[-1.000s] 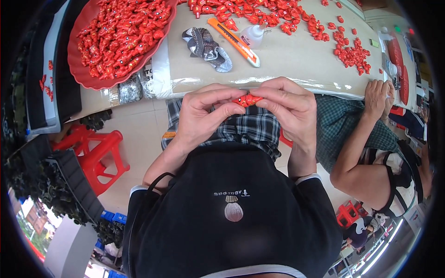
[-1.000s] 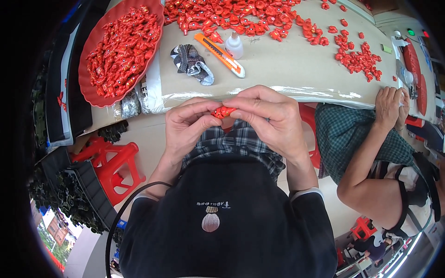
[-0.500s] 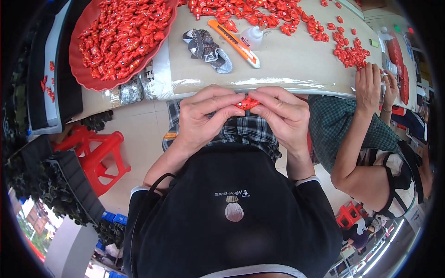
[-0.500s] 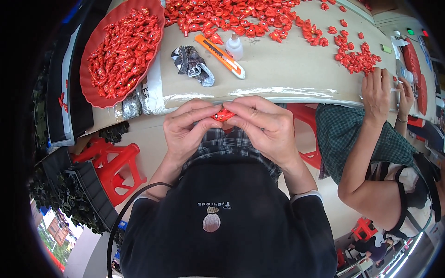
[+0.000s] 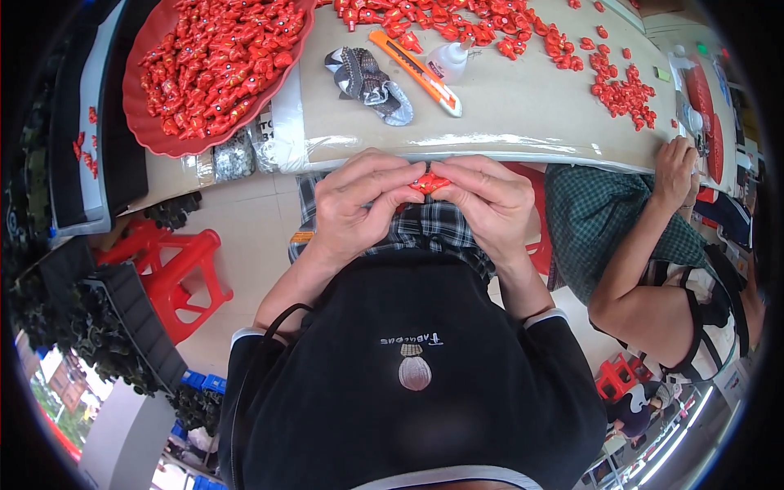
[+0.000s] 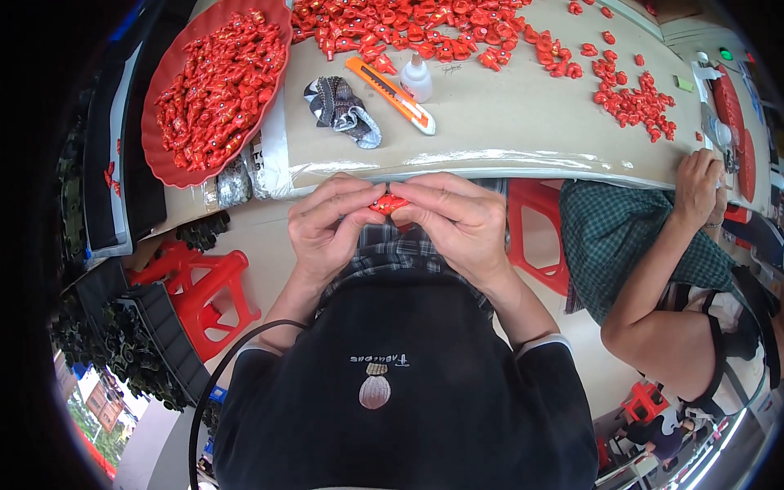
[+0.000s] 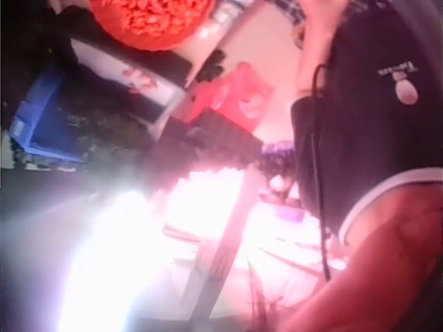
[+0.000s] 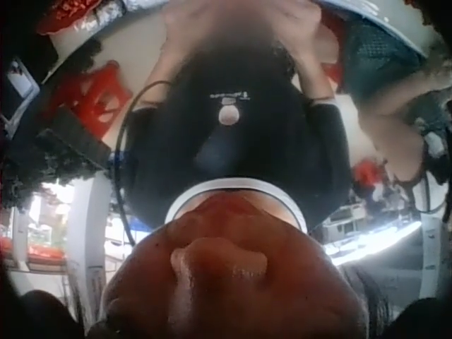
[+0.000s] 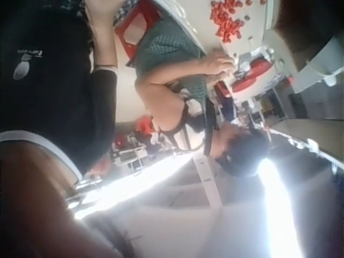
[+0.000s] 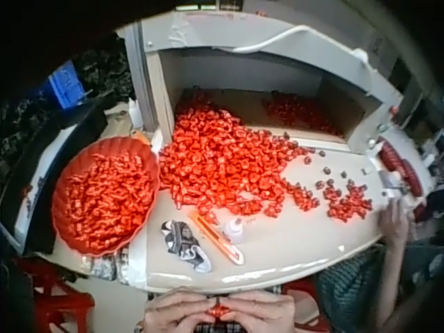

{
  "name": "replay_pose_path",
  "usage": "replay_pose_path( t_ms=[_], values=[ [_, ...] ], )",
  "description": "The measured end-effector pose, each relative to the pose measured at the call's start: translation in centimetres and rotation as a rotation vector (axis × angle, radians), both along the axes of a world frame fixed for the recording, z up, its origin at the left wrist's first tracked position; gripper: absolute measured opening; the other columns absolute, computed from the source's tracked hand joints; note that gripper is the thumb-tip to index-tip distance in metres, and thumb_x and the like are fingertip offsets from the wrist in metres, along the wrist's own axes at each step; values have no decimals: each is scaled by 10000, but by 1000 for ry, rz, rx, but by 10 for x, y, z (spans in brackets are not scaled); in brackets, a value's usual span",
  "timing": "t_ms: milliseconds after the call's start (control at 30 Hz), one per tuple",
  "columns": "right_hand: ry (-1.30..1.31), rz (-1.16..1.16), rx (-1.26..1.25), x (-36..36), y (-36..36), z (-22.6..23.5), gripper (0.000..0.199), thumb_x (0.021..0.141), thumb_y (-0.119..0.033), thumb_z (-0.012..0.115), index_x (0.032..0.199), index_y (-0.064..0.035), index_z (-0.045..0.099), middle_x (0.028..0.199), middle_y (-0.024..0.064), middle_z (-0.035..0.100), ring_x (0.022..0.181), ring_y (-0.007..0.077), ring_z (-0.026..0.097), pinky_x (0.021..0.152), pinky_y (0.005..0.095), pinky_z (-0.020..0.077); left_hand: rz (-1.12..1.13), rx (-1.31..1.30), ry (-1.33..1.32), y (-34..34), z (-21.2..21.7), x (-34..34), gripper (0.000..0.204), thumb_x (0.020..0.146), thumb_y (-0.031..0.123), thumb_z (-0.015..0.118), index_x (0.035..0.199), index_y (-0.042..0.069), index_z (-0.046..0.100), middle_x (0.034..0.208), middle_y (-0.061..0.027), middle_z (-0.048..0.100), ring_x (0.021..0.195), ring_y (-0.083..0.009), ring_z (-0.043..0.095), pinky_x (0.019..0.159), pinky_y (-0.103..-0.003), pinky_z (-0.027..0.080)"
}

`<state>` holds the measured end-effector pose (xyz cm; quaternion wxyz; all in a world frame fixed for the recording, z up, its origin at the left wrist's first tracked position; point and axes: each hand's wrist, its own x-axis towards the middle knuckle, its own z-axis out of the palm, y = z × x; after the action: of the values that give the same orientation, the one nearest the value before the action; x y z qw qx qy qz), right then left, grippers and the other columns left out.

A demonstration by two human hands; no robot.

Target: The person assembles small red plastic toy components by hand, applying adhesive from a glue bottle to join them.

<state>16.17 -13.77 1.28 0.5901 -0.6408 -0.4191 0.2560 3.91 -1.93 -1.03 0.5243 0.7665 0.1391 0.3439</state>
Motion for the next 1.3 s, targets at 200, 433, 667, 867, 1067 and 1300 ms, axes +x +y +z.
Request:
replay_pose_path(
  t_ms=[200,433,667,867,1067,1300],
  values=[
    [5,-8,-4,-2,1,0,242,698,43,665,940,23,656,867,132,633,748,164,616,639,224,509,8,17,-13,0,-2,0,258,615,-19,704,870,9,675,774,-113,637,670,-212,608,596,-279,482],
    [-56,-29,-19,-3,0,0,248,688,25,683,936,16,662,859,129,637,746,159,613,638,221,499,13,11,4,0,1,-1,252,616,-15,707,865,8,674,772,-114,634,667,-217,606,592,-281,481],
    [-85,-36,-8,-4,-1,-1,250,687,25,684,936,17,661,860,132,637,741,160,615,634,221,503,7,33,-20,1,0,-1,247,617,-6,711,861,1,671,772,-115,634,670,-222,607,597,-285,481],
    [-98,-22,16,-5,0,-2,235,692,38,674,927,29,658,867,144,633,733,164,619,622,223,517,5,65,-32,1,3,-1,249,612,-4,711,858,-1,671,775,-114,636,672,-222,607,599,-291,480],
    [-100,-17,17,-5,0,0,232,689,34,677,921,28,659,864,139,634,725,159,619,617,222,516,0,52,-51,2,2,-1,250,602,-17,707,849,-1,673,771,-113,638,670,-219,608,593,-291,479],
    [-92,-20,17,-5,1,0,234,684,44,675,917,24,662,854,133,636,724,157,619,616,222,515,3,53,-48,2,3,-2,249,600,-30,700,846,-7,672,771,-118,638,660,-222,605,587,-290,478]
  ],
)
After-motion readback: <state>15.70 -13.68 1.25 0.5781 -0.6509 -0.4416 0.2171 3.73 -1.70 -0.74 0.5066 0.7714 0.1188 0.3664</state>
